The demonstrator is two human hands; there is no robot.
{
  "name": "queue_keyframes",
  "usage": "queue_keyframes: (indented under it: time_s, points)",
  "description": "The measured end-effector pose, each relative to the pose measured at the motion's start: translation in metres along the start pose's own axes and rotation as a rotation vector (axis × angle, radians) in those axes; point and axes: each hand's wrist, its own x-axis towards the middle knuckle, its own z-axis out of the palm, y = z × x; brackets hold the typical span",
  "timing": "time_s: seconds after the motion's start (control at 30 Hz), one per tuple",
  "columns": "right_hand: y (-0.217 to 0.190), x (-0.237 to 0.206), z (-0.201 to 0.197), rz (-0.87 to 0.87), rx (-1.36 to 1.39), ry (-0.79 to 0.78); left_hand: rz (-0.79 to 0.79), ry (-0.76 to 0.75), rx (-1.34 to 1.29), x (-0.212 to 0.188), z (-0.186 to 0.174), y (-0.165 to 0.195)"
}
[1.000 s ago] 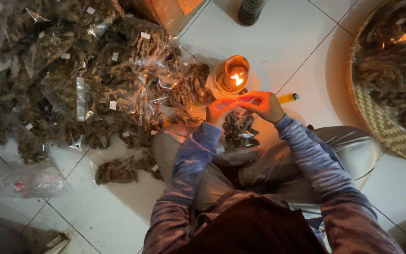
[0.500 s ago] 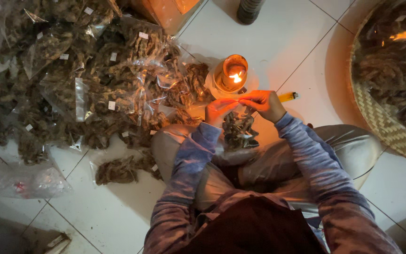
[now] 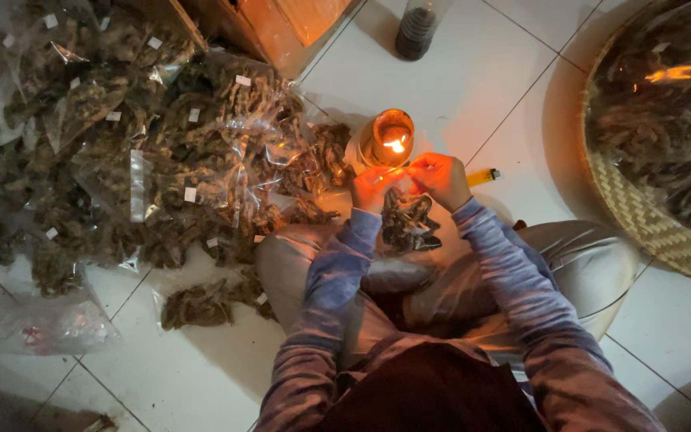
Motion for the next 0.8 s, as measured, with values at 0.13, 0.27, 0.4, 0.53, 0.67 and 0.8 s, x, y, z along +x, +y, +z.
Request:
queue_keyframes:
  time_s: [0.13, 0.27, 0.4, 0.53, 0.67, 0.8]
  points:
    - [0.008, -0.003, 0.008, 0.060, 0.110, 0.093, 0.147, 0.056, 0.062, 0.003, 0.003, -0.001]
    - [0.008, 0.000, 0.013, -0.024, 0.110, 0.167, 0.131, 0.062, -0.015, 0.009, 0.010, 0.001]
    - [0.001, 0.005, 0.013, -0.091, 0.063, 0.245, 0.015, 0.119, -0.013, 0.014, 0.019, 0.005]
    - [-0.005, 0.009, 0.013, -0.090, 0.062, 0.259, 0.110, 0.114, -0.029, 0.020, 0.018, 0.000]
    - [-0.006, 0.012, 0.013, -0.095, 0.024, 0.258, 0.176, 0.129, 0.019, 0.023, 0.012, -0.009]
    - [-0.005, 0.015, 0.014, -0.110, 0.063, 0.254, 0.134, 0.134, -0.041, 0.025, 0.011, -0.012]
